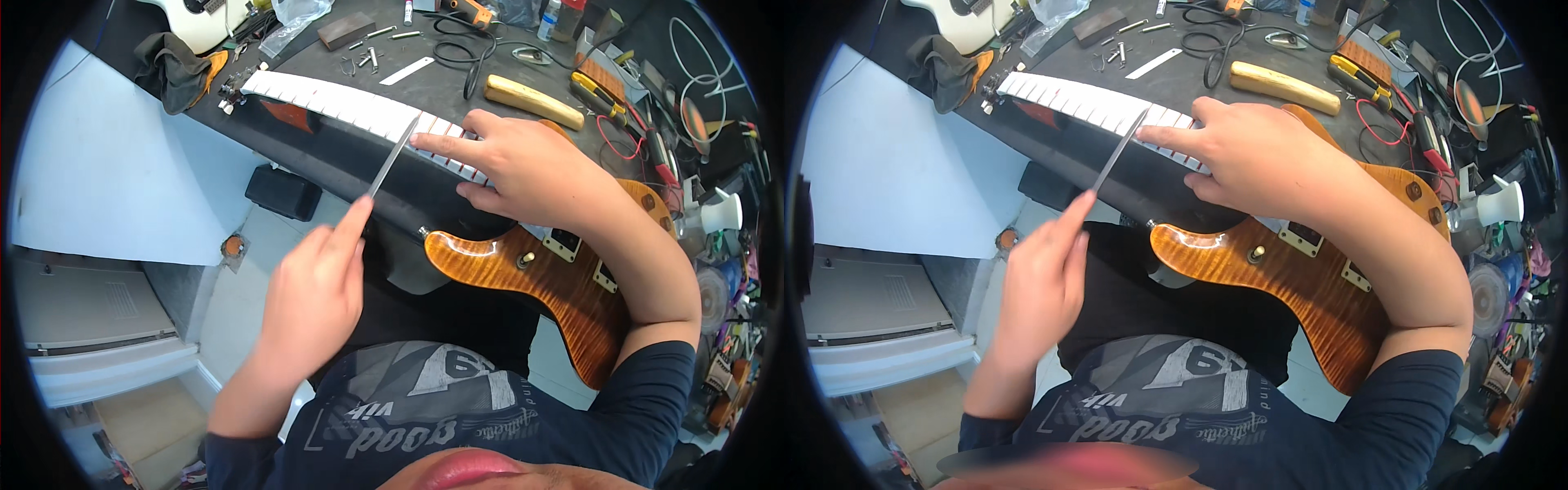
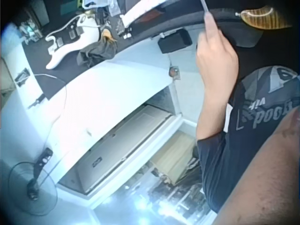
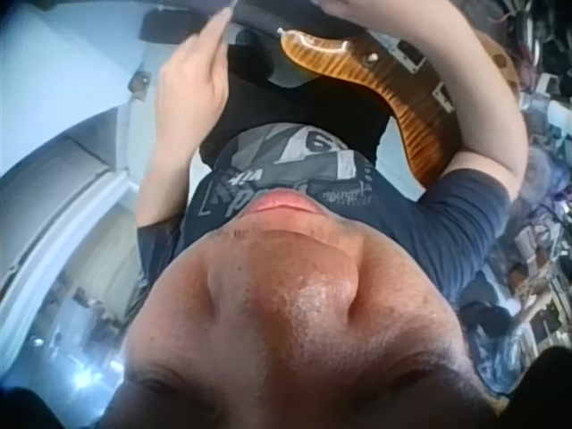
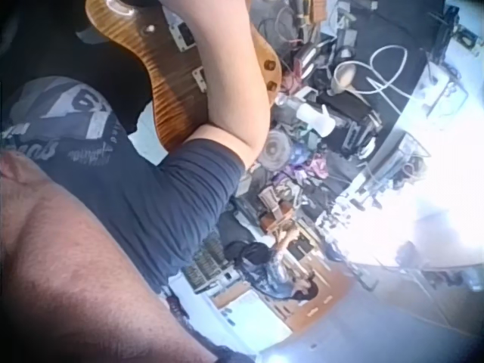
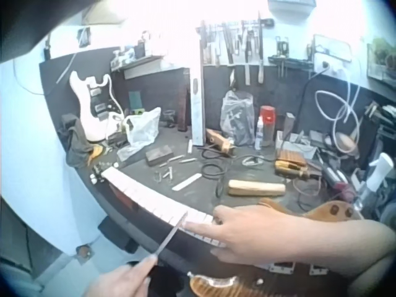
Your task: The person files the ends of the frets on a guitar neck using a metal file, moving it along the edge of the fretboard while holding the neck steady with the other hand.
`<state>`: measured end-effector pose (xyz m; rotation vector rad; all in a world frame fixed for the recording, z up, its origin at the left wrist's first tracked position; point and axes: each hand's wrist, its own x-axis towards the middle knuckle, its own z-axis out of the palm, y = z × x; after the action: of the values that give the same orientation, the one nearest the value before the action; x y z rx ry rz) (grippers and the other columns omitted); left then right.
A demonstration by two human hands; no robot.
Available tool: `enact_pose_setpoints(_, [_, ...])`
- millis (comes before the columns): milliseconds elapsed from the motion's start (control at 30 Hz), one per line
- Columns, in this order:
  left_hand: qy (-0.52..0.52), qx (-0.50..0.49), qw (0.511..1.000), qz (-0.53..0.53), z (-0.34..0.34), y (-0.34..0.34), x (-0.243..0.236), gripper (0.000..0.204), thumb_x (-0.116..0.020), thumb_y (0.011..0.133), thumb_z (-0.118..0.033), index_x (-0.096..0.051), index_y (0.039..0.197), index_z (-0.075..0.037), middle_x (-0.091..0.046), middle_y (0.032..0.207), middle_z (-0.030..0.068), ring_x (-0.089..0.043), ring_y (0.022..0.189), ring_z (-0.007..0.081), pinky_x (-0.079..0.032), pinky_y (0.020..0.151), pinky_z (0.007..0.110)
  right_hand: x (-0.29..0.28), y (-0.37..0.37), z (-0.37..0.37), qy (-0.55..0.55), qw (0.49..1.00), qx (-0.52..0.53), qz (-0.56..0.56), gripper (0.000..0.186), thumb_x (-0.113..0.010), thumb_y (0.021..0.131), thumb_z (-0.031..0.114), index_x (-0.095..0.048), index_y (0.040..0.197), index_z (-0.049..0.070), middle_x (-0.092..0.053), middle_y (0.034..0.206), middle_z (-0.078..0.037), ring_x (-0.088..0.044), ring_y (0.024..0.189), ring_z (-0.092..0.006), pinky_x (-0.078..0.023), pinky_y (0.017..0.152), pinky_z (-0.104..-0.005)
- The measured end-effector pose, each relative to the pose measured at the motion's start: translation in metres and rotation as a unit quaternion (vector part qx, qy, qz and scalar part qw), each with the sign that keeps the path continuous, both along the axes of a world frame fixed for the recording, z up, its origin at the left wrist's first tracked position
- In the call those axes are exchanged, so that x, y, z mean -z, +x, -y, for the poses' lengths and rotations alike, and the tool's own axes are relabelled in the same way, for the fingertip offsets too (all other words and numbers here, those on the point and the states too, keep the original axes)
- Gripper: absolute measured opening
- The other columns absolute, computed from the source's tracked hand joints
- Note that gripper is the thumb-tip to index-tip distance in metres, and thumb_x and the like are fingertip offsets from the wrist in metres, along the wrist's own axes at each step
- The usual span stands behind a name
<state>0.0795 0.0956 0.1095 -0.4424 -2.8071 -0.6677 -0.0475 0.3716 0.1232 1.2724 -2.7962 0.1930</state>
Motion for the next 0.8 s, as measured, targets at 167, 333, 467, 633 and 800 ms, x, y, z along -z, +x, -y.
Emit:
enact_pose_setpoints(167, [0.034, 0.012, 0.996, 0.085, -0.033, -0.087, -0.021, 0.040, -0.060, 0.106, -0.001, -0.065, 0.145, 0.000, -0.074, 0.118, 0.0305, -0.074, 0.101, 0.0491, -0.058, 0.086, 0.047, 0.000, 0.002, 0.003, 0.002, 1.000, 0.025, -0.012, 0.076, -0.079, 0.096, 0.024, -0.052, 0.166, 0.036, -0.064, 0.101, -0.012, -0.072, 0.090, -0.0318, -0.060, 0.081, -0.0451])
enact_pose_setpoints(333, [0.065, 0.023, 0.997, 0.035, 0.004, 0.008, 0.010, 0.046, -0.061, 0.103, 0.006, -0.066, 0.148, 0.001, -0.076, 0.128, 0.0291, -0.078, 0.111, 0.0437, -0.059, 0.096, 0.042, 0.001, 0.004, -0.004, 0.020, 0.999, 0.048, 0.010, 0.066, -0.073, 0.099, 0.027, -0.056, 0.163, 0.035, -0.069, 0.106, -0.015, -0.076, 0.095, -0.0343, -0.062, 0.084, -0.0468])
enact_pose_setpoints(467, [0.066, 0.000, 0.996, 0.058, -0.003, -0.004, -0.002, 0.043, -0.061, 0.104, 0.004, -0.065, 0.147, 0.001, -0.076, 0.124, 0.0301, -0.078, 0.107, 0.0438, -0.059, 0.092, 0.041, 0.001, 0.003, 0.004, 0.015, 0.999, 0.037, 0.013, 0.067, -0.073, 0.099, 0.025, -0.056, 0.163, 0.033, -0.068, 0.107, -0.016, -0.076, 0.095, -0.0350, -0.062, 0.084, -0.0474])
enact_pose_setpoints(633, [0.043, -0.009, 0.986, 0.161, -0.035, -0.085, -0.037, 0.040, -0.062, 0.106, 0.001, -0.066, 0.146, 0.000, -0.077, 0.118, 0.0290, -0.080, 0.104, 0.0398, -0.059, 0.091, 0.039, 0.003, 0.004, -0.002, -0.007, 0.999, 0.032, 0.015, 0.066, -0.073, 0.098, 0.025, -0.056, 0.162, 0.032, -0.068, 0.107, -0.017, -0.076, 0.094, -0.0361, -0.062, 0.083, -0.0474])
enact_pose_setpoints(800, [0.064, 0.036, 0.997, 0.019, 0.020, 0.023, 0.016, 0.047, -0.062, 0.103, 0.006, -0.062, 0.150, 0.002, -0.073, 0.119, 0.0336, -0.074, 0.104, 0.0500, -0.059, 0.086, 0.050, 0.001, -0.001, 0.003, 0.010, 0.999, 0.038, 0.027, 0.066, -0.072, 0.099, 0.024, -0.056, 0.162, 0.032, -0.068, 0.108, -0.018, -0.076, 0.094, -0.0370, -0.062, 0.084, -0.0473])
